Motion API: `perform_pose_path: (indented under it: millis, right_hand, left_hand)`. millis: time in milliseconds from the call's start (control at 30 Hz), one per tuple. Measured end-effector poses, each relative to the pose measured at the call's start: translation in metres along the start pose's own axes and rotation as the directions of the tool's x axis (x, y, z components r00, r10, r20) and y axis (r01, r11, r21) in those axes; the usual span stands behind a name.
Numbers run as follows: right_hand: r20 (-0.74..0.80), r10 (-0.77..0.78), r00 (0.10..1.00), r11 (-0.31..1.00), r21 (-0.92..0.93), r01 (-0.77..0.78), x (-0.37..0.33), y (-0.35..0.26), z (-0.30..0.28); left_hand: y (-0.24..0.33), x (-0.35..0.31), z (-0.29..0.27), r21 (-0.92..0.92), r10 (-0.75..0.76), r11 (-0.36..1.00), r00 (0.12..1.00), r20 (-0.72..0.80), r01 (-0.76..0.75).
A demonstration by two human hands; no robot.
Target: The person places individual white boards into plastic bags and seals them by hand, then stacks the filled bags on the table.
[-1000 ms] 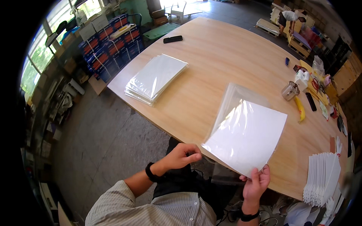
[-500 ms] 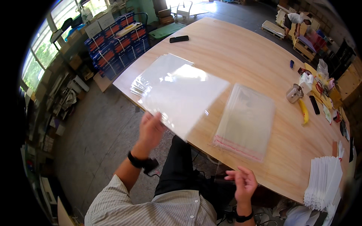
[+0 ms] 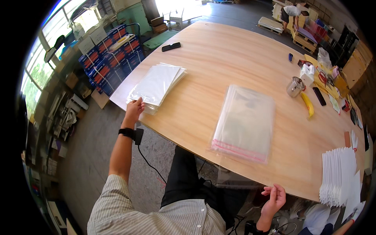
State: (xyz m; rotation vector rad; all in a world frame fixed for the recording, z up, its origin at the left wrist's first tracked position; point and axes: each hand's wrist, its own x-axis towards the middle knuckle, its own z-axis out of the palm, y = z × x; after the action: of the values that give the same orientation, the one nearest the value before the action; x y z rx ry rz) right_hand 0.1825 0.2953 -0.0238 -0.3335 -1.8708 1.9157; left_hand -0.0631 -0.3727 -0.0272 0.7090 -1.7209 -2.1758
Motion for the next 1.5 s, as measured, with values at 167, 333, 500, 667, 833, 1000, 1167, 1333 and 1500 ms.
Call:
perform_pose_path:
  millis: [167, 333, 500, 667, 833, 1000, 1167, 1333, 1500]
  right_hand:
    - [-0.032, 0.006, 0.999, 1.000, -0.023, -0.007, 0.006, 0.001, -0.011]
    - [-0.038, -0.031, 0.999, 0.995, -0.097, 0.027, 0.019, 0.013, -0.030]
    - [0.242, -0.353, 0.904, 0.681, -0.595, 0.426, 0.041, 0.018, -0.022]
    - [0.343, -0.355, 0.870, 0.518, -0.702, 0.488, 0.054, 0.011, -0.004]
    - [0.272, -0.343, 0.899, 0.583, -0.689, 0.431, 0.049, 0.016, -0.008]
    - [0.245, -0.369, 0.896, 0.618, -0.656, 0.434, 0.048, 0.019, -0.008]
    - [0.223, -0.374, 0.900, 0.640, -0.641, 0.425, 0.050, 0.016, -0.010]
    - [0.250, -0.383, 0.889, 0.633, -0.630, 0.450, 0.053, 0.021, -0.009]
    - [0.205, -0.368, 0.907, 0.629, -0.663, 0.405, 0.051, 0.021, -0.013]
  left_hand:
    - [0.011, 0.009, -0.014, 0.226, -0.076, 0.971, 0.997, -0.023, 0.079]
    - [0.017, 0.008, -0.007, 0.915, 0.607, 0.356, 0.791, -0.072, -0.191]
    - [-0.010, -0.043, 0.070, 0.790, 0.584, -0.130, 0.597, 0.550, -0.599]
    - [-0.038, -0.029, 0.064, 0.861, 0.478, -0.174, 0.723, 0.498, -0.478]
    - [-0.036, -0.021, 0.069, 0.905, 0.465, -0.125, 0.782, 0.416, -0.407]
    - [-0.030, -0.032, 0.073, 0.897, 0.489, -0.081, 0.767, 0.416, -0.434]
    - [-0.040, -0.004, 0.060, 0.828, 0.508, -0.190, 0.668, 0.543, -0.528]
    - [-0.043, 0.037, 0.043, 0.834, 0.532, -0.201, 0.657, 0.534, -0.514]
    - [-0.040, 0.049, 0.052, 0.849, 0.520, -0.175, 0.686, 0.509, -0.498]
